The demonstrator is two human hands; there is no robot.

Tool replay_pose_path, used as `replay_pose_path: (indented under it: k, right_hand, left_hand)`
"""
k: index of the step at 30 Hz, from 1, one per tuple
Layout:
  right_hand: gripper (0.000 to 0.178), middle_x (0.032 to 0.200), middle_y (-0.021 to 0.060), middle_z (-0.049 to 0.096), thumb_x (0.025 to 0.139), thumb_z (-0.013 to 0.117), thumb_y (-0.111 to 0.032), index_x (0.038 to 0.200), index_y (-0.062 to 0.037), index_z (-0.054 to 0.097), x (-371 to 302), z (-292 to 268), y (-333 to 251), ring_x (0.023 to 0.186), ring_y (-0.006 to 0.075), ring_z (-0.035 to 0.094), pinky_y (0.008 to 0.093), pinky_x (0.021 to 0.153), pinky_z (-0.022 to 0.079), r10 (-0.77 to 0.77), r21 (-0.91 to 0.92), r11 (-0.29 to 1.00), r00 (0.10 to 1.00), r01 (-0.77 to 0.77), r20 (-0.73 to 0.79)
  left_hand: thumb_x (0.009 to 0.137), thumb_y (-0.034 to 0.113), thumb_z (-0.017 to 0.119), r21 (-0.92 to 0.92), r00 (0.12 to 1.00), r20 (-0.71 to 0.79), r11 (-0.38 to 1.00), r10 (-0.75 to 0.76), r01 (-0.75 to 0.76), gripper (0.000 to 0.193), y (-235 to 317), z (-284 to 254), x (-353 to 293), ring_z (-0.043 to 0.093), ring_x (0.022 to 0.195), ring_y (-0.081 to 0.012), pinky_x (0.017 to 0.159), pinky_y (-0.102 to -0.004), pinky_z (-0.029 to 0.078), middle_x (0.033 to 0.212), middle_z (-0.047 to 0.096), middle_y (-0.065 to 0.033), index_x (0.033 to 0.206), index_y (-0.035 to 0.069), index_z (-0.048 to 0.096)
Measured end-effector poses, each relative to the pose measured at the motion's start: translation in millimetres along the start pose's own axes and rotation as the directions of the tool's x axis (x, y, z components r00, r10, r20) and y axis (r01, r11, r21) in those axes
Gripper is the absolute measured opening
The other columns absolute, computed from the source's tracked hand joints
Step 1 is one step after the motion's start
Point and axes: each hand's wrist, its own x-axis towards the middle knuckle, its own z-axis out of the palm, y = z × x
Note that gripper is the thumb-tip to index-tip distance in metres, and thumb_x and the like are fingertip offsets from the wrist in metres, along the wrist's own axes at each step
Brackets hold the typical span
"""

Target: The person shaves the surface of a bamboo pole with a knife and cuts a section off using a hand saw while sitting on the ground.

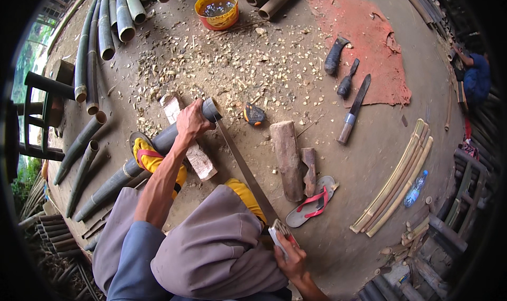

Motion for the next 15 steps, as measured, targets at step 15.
replay_pose_path:
  k: [15]
  right_hand:
    - [0.039,0.114,0.0229,0.066,0.086,0.062,-0.002,0.124,0.0028,0.06,7.9,5.4,3.1,0.1,0.0352,0.068,0.0395,0.087,0.054,-0.005,0.003,1.0,0.999,0.005,-0.036]
  left_hand:
    - [0.056,0.021,0.077,0.003,0.999,-0.026,0.999,0.037,-0.037,0.046,9.2,6.3,6.3,0.066,0.078,-0.0396,0.068,-0.0476,0.053,0.088,0.067,-0.0157,0.092,0.006,0.054]
